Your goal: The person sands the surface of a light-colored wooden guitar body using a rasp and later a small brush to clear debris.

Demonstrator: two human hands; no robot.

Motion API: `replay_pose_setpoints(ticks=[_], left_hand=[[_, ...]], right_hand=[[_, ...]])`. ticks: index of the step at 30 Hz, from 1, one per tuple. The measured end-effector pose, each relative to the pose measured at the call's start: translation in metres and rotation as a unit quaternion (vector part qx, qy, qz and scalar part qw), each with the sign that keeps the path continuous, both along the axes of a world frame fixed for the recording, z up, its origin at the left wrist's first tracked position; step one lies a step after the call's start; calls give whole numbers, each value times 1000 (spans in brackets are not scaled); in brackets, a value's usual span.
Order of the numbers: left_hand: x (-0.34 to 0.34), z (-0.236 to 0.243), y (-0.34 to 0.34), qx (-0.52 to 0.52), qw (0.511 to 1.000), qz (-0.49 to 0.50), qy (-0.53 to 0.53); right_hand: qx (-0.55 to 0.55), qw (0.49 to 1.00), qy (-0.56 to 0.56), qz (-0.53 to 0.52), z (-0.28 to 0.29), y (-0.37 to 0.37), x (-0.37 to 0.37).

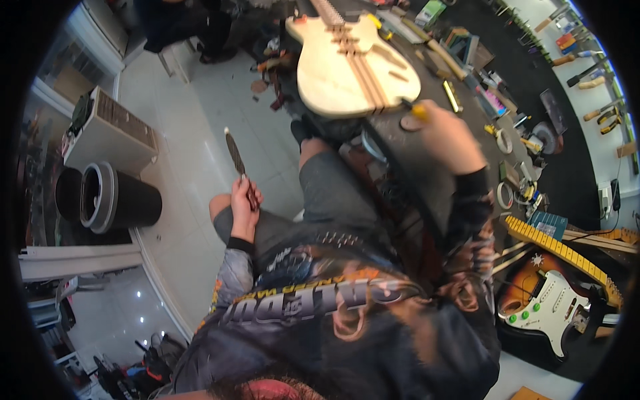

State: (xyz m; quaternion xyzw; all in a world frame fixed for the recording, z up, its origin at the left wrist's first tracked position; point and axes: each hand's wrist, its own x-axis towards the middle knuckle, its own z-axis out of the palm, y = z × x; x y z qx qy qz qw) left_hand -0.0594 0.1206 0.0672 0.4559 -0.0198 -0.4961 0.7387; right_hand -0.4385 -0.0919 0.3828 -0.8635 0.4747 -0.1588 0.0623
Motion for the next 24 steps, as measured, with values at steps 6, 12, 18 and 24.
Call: replay_pose_setpoints(ticks=[6,12,18,24], left_hand=[[21,22,17,-31,999,20,11],[27,76,36,-58,992,93,-61],[78,117,31,-86,995,15,-46],[139,112,-25,-16,984,-55,-169]], right_hand=[[-208,978,-20,23,-25,14,26],[291,877,32,381,-231,93,204],[472,760,313,318,-434,127,323],[601,725,159,297,-411,124,399]])
